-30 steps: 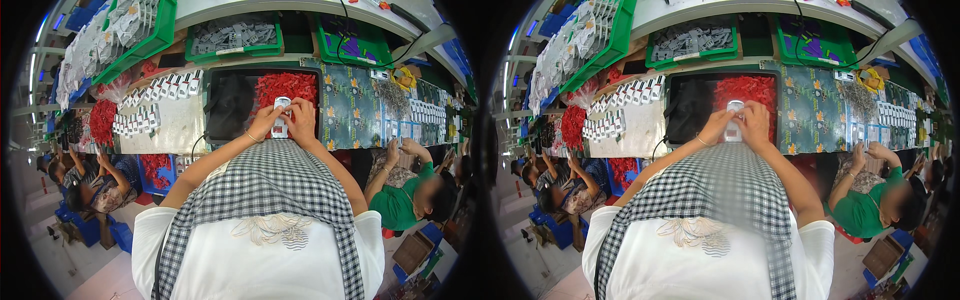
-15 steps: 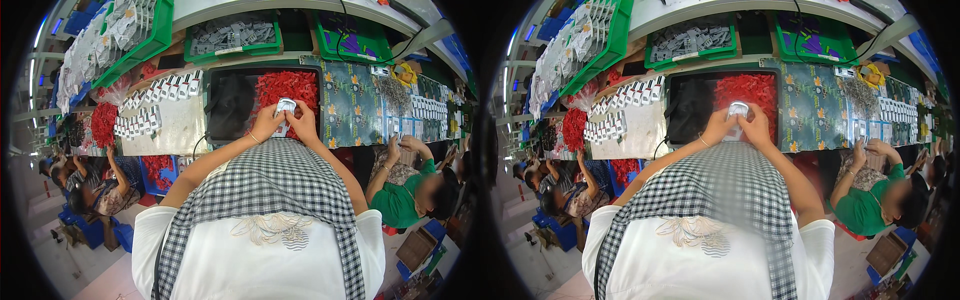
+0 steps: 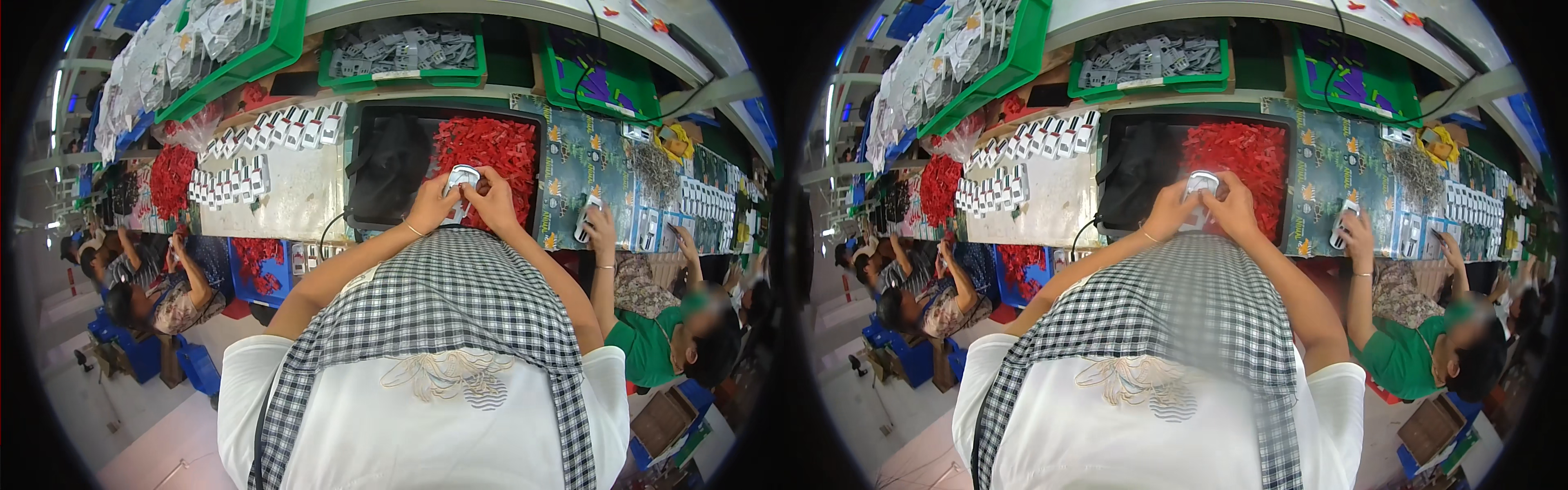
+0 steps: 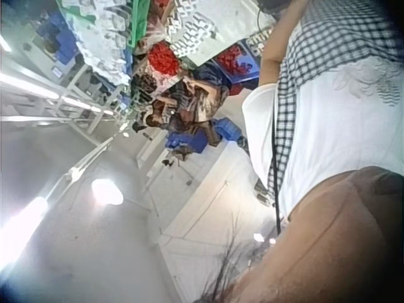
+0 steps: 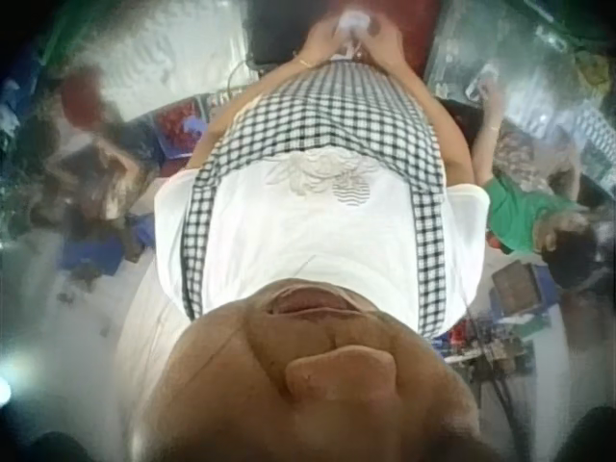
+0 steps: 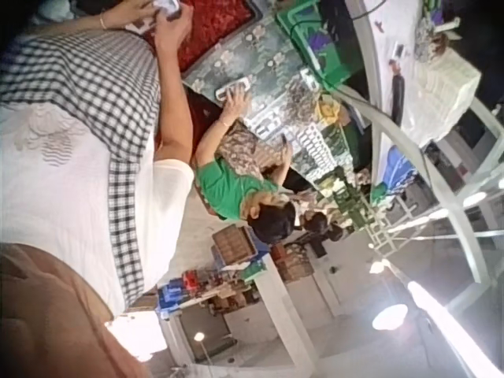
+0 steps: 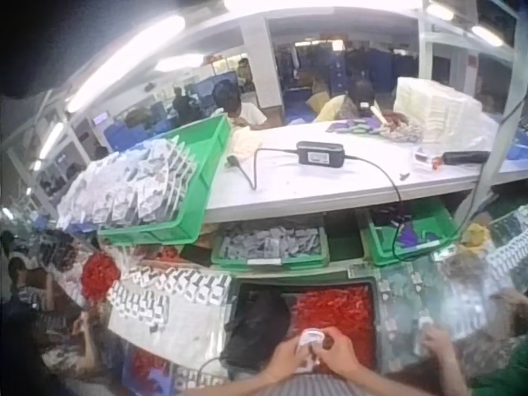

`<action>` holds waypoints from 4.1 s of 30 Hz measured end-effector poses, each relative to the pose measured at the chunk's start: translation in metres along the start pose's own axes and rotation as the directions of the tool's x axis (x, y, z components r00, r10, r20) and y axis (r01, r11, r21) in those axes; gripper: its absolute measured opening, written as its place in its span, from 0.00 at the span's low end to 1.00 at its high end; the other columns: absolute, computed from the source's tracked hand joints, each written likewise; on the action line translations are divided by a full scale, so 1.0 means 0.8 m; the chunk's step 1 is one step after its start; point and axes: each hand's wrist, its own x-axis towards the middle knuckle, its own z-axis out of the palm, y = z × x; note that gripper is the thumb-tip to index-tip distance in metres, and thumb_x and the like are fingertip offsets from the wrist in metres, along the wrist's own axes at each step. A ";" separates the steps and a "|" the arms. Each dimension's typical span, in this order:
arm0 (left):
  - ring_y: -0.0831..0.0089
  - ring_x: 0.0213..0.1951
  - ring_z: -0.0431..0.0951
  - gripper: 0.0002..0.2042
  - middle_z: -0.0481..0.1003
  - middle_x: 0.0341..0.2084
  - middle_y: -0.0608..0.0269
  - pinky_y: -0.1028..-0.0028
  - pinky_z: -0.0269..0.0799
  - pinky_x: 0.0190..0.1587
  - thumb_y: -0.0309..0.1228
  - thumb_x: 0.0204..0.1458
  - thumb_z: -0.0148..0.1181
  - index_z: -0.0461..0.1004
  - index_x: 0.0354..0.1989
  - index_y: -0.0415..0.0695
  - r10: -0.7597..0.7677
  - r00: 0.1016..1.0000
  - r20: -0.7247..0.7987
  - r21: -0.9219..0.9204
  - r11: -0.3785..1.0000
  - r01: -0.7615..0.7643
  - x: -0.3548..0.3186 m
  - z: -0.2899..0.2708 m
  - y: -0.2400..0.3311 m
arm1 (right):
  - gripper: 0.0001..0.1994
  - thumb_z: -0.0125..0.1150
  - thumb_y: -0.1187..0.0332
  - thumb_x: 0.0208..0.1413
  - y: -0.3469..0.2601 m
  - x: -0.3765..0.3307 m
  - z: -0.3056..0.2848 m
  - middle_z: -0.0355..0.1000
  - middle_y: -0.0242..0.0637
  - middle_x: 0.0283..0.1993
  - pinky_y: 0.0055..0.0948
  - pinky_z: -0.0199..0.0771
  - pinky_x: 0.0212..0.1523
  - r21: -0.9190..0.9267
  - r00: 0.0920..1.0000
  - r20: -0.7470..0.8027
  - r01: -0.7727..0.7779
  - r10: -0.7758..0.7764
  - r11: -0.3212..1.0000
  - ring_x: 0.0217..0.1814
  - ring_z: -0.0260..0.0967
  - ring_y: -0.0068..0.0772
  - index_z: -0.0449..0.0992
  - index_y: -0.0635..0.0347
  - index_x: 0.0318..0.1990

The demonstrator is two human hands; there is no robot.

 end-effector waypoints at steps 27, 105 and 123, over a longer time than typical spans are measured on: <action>0.59 0.43 0.66 0.30 0.68 0.38 0.60 0.59 0.61 0.47 0.33 0.30 0.71 0.70 0.48 0.53 0.235 0.830 -0.507 0.791 0.510 0.339 -0.044 -0.428 -0.319 | 0.23 0.65 0.55 0.41 0.057 0.053 0.128 0.64 0.42 0.47 0.49 0.48 0.60 -0.710 0.792 0.601 0.590 -0.104 0.385 0.55 0.57 0.45 0.71 0.60 0.42; 0.76 0.29 0.75 0.15 0.75 0.31 0.65 0.74 0.73 0.29 0.41 0.57 0.51 0.72 0.41 0.41 -0.620 0.785 0.014 -0.659 0.585 0.473 -0.056 0.067 0.003 | 0.03 0.60 0.71 0.43 0.078 0.043 -0.089 0.68 0.37 0.32 0.39 0.68 0.39 -0.709 0.847 0.315 0.510 -0.428 0.487 0.40 0.67 0.42 0.75 0.57 0.28; 0.66 0.37 0.72 0.19 0.74 0.31 0.52 0.71 0.65 0.43 0.39 0.61 0.38 0.69 0.37 0.32 -0.285 0.959 0.007 -0.182 0.942 0.281 -0.023 0.073 0.045 | 0.08 0.57 0.67 0.39 -0.017 -0.031 -0.083 0.65 0.35 0.31 0.36 0.59 0.37 -0.639 0.761 0.246 0.593 -0.600 0.490 0.38 0.63 0.36 0.72 0.57 0.29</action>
